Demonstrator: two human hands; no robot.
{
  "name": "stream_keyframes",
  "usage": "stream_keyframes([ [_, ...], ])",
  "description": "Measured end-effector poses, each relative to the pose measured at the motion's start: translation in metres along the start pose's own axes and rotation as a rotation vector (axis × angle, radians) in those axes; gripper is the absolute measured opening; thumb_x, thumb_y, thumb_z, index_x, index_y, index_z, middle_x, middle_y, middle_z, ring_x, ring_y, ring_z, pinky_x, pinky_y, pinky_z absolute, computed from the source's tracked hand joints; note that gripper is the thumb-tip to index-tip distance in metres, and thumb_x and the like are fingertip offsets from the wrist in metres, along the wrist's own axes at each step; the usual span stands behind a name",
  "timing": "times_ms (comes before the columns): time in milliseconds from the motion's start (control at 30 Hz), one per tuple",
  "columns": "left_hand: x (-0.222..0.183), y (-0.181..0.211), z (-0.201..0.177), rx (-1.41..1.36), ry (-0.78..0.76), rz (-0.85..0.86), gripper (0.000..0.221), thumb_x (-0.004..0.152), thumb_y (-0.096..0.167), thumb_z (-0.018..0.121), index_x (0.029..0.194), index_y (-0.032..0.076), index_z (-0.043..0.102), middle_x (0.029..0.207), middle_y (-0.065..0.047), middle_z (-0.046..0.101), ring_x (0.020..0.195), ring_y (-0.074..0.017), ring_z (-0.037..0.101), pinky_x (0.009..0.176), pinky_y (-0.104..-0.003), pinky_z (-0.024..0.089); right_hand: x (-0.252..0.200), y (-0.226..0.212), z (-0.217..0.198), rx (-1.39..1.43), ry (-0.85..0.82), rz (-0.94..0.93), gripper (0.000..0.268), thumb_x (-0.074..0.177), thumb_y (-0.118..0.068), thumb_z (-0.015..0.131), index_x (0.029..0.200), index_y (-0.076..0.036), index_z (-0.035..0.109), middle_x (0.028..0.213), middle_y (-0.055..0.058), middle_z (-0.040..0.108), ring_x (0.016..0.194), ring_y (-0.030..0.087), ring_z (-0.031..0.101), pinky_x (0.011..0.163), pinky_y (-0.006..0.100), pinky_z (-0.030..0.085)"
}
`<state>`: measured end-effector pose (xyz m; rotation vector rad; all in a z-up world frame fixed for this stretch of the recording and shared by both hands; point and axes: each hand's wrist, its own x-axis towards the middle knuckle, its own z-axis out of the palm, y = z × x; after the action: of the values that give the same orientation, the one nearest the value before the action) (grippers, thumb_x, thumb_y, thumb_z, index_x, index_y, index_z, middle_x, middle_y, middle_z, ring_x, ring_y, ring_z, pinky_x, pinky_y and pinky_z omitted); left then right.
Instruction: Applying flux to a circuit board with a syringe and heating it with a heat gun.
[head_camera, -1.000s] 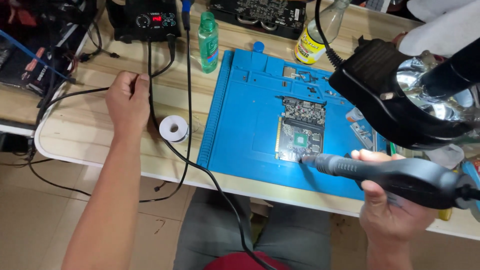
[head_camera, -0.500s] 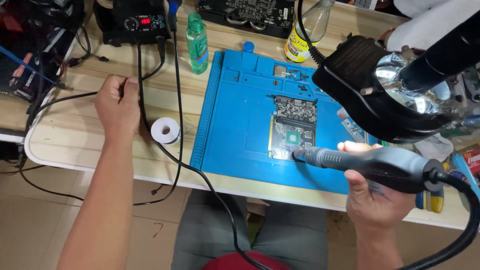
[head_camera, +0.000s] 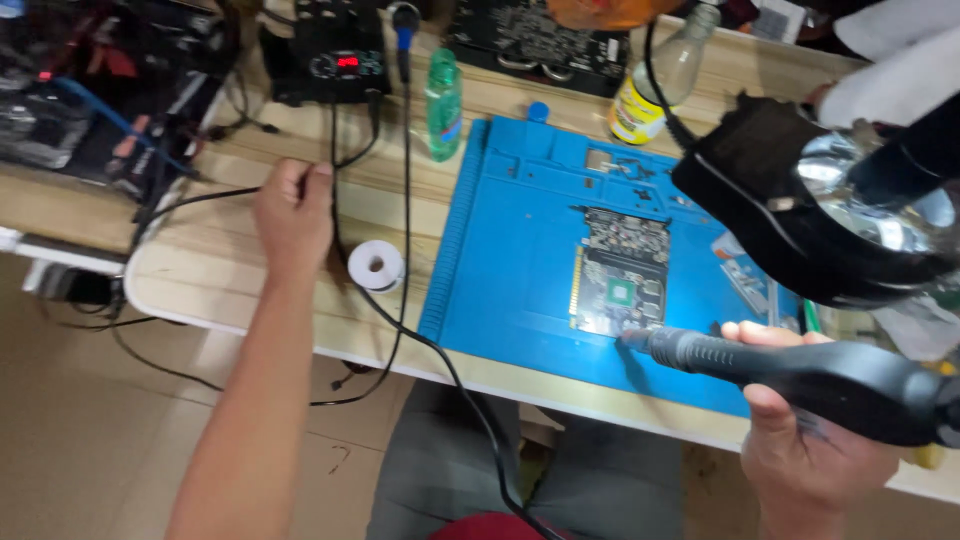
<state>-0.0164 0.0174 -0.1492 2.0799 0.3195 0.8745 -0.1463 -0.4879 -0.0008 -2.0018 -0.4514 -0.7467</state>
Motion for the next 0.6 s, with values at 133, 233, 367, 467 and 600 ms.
stream_keyframes([
  [133,0.000,0.026,-0.007,0.036,0.021,-0.089,0.021,0.109,0.027,0.073,0.092,0.015,0.070,0.078,0.001,0.067,0.077,-0.0144,0.061,0.075,-0.037,0.048,0.002,-0.002,0.001,0.050,-0.007,-0.030,0.056,0.108,-0.017,0.060,0.136,0.027,0.040,0.125,0.045,0.066,0.111,0.055,0.074,0.110,0.066,0.064],
  [233,0.011,0.048,-0.015,0.036,-0.012,-0.092,0.014,0.104,0.023,0.074,0.095,0.014,0.070,0.086,0.000,0.071,0.083,-0.0169,0.065,0.081,-0.037,0.051,0.003,-0.012,-0.010,-0.034,-0.011,0.041,0.046,0.113,-0.013,0.064,0.127,0.028,0.053,0.128,0.041,0.070,0.112,0.050,0.076,0.122,0.054,0.057],
  [367,0.051,0.050,-0.012,0.128,-0.038,0.119,0.004,0.100,0.010,0.077,0.103,0.012,0.079,0.103,-0.007,0.078,0.088,-0.0212,0.074,0.078,-0.038,0.057,0.009,-0.027,-0.023,-0.337,-0.142,0.076,0.055,0.116,-0.030,0.056,0.122,0.020,0.077,0.121,0.029,0.079,0.110,0.038,0.076,0.123,0.048,0.048],
  [467,0.087,0.017,0.011,0.225,0.006,0.197,0.014,0.097,0.011,0.084,0.110,0.011,0.080,0.107,-0.010,0.075,0.092,-0.0273,0.073,0.077,-0.044,0.058,0.010,-0.025,-0.023,-0.346,-0.139,0.033,0.058,0.114,-0.031,0.054,0.120,0.022,0.077,0.119,0.030,0.079,0.101,0.039,0.075,0.107,0.048,0.054],
  [600,0.123,-0.002,0.034,0.343,0.009,0.072,0.025,0.096,0.026,0.087,0.118,0.015,0.081,0.110,-0.009,0.070,0.106,-0.0342,0.068,0.077,-0.054,0.057,-0.003,-0.022,-0.026,-0.308,-0.091,0.123,0.048,0.117,-0.027,0.056,0.118,0.017,0.077,0.127,0.027,0.079,0.114,0.036,0.074,0.125,0.044,0.045],
])
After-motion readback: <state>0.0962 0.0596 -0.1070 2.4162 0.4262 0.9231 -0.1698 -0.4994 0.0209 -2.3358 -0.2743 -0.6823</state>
